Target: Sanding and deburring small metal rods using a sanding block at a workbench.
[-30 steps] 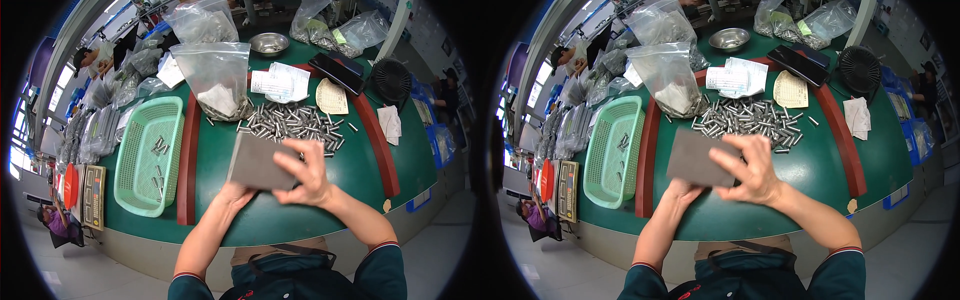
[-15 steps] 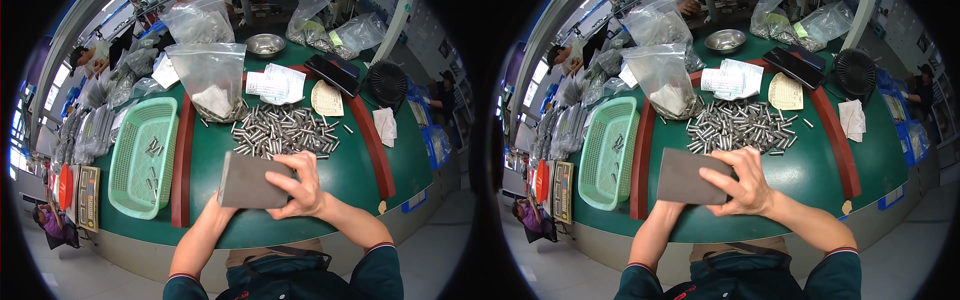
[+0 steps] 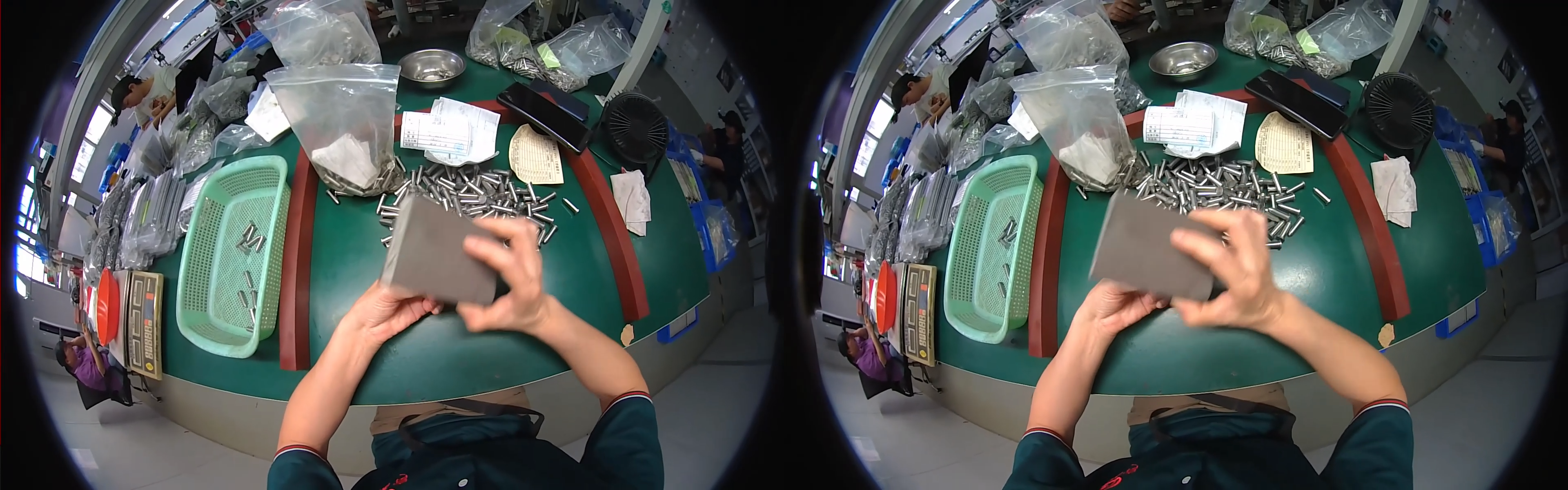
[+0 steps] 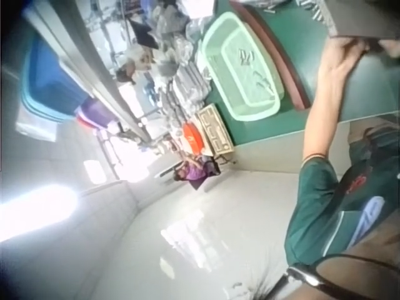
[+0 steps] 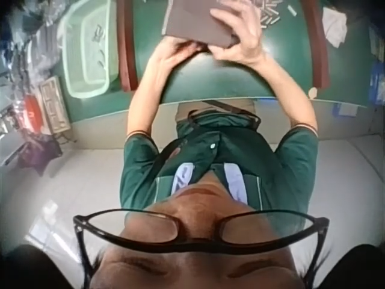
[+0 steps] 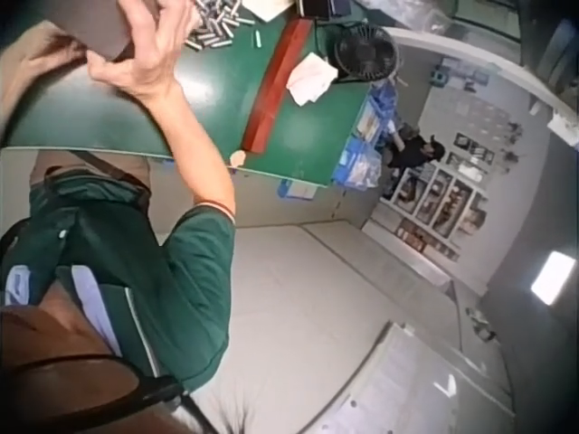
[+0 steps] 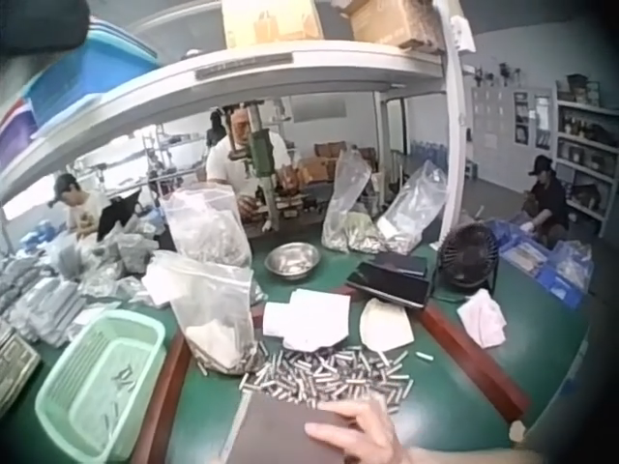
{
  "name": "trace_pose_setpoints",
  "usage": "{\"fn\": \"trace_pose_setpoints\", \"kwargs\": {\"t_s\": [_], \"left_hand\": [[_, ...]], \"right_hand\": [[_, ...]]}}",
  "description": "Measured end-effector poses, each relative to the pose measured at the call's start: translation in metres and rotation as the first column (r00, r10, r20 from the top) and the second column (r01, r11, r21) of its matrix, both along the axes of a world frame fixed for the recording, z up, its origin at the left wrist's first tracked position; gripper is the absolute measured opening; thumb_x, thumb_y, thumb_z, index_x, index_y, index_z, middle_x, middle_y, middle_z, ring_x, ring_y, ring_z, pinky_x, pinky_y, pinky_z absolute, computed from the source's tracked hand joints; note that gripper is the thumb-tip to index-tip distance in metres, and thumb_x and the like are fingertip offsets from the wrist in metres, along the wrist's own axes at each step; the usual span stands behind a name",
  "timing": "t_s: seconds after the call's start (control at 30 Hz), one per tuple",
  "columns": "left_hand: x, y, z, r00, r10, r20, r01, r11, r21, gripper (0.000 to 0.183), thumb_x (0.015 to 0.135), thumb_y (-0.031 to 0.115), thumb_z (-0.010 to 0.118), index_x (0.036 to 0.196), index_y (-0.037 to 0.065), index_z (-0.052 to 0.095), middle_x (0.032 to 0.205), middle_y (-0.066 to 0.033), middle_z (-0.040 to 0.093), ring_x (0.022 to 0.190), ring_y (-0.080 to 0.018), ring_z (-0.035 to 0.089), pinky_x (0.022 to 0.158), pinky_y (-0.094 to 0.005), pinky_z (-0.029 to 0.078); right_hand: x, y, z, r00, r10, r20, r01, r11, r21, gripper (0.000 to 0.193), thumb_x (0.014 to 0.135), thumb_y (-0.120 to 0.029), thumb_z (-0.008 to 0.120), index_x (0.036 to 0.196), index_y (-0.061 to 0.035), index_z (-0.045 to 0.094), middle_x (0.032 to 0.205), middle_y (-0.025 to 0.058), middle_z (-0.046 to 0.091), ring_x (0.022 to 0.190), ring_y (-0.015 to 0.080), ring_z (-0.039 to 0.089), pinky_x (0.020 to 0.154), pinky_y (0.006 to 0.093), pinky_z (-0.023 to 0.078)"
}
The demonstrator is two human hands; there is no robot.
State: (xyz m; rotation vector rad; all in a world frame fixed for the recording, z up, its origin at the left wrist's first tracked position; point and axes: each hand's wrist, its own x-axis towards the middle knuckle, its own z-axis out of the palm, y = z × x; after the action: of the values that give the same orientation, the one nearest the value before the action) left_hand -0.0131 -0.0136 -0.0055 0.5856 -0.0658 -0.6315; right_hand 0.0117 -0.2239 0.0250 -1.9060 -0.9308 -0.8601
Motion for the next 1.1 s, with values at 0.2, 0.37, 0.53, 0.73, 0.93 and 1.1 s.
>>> {"fn": "trace_pose_setpoints", "kwargs": {"t_s": [0.2, 0.37, 0.53, 0.73, 0.93, 1.1], "left_hand": [[0.005, 0.009, 0.001, 0.986, -0.164, 0.015, 0.163, 0.984, 0.069, 0.028, 0.089, 0.016, 0.066, 0.11, -0.001, 0.059, 0.086, -0.0079, 0.061, 0.073, -0.017, 0.058, 0.073, -0.0328, 0.049], [-0.004, 0.004, -0.008, 0.993, 0.119, 0.027, -0.12, 0.923, 0.365, 0.035, 0.086, 0.011, 0.069, 0.117, 0.0, 0.058, 0.099, -0.0098, 0.062, 0.079, -0.0157, 0.059, 0.071, -0.0305, 0.05], [0.0, 0.008, 0.011, 0.985, 0.003, 0.17, -0.052, 0.958, 0.282, 0.026, 0.089, 0.013, 0.066, 0.11, 0.0, 0.062, 0.09, -0.0077, 0.064, 0.079, -0.0157, 0.061, 0.074, -0.0286, 0.052], [-0.001, -0.003, 0.024, 0.915, 0.023, 0.402, -0.273, 0.769, 0.577, 0.012, 0.091, 0.007, 0.061, 0.099, -0.001, 0.068, 0.083, -0.0064, 0.065, 0.076, -0.0125, 0.06, 0.071, -0.0269, 0.051], [-0.009, -0.007, 0.023, 0.912, 0.241, 0.332, -0.388, 0.77, 0.507, 0.012, 0.089, 0.006, 0.063, 0.097, -0.001, 0.068, 0.09, -0.0076, 0.066, 0.074, -0.0117, 0.06, 0.071, -0.0274, 0.051], [0.0, -0.005, 0.026, 0.867, 0.035, 0.496, -0.34, 0.77, 0.54, 0.013, 0.09, 0.005, 0.061, 0.098, -0.003, 0.067, 0.09, -0.007, 0.066, 0.073, -0.0114, 0.06, 0.071, -0.027, 0.05]], "right_hand": [[0.015, -0.005, -0.007, 0.975, -0.098, -0.197, 0.101, 0.995, 0.004, 0.066, 0.054, -0.015, 0.073, 0.116, 0.0, 0.057, 0.112, 0.0182, 0.054, 0.097, 0.0325, 0.054, 0.085, 0.0415, 0.045], [-0.017, 0.007, 0.009, 0.984, 0.149, -0.096, -0.155, 0.986, -0.062, 0.068, 0.057, -0.031, 0.076, 0.115, -0.0019, 0.059, 0.111, 0.0204, 0.057, 0.095, 0.0319, 0.055, 0.085, 0.0419, 0.04], [0.0, 0.0, 0.002, 0.998, -0.007, -0.069, 0.007, 1.0, -0.002, 0.066, 0.053, -0.027, 0.077, 0.114, -0.0073, 0.062, 0.11, 0.0131, 0.056, 0.093, 0.0282, 0.055, 0.084, 0.0407, 0.039], [0.007, 0.0, -0.001, 0.969, -0.23, -0.088, 0.22, 0.97, -0.107, 0.067, 0.051, -0.016, 0.075, 0.115, -0.0044, 0.059, 0.106, 0.0156, 0.057, 0.091, 0.03, 0.054, 0.082, 0.0399, 0.041], [-0.017, 0.007, 0.009, 0.999, 0.017, -0.041, -0.02, 0.997, -0.081, 0.063, 0.055, -0.031, 0.077, 0.112, -0.0095, 0.064, 0.104, 0.0114, 0.056, 0.09, 0.0261, 0.055, 0.083, 0.0417, 0.038], [-0.002, -0.003, 0.001, 0.996, -0.064, -0.056, 0.065, 0.998, 0.012, 0.067, 0.052, -0.027, 0.077, 0.114, -0.008, 0.062, 0.107, 0.0128, 0.055, 0.095, 0.0295, 0.054, 0.085, 0.0412, 0.04]]}}
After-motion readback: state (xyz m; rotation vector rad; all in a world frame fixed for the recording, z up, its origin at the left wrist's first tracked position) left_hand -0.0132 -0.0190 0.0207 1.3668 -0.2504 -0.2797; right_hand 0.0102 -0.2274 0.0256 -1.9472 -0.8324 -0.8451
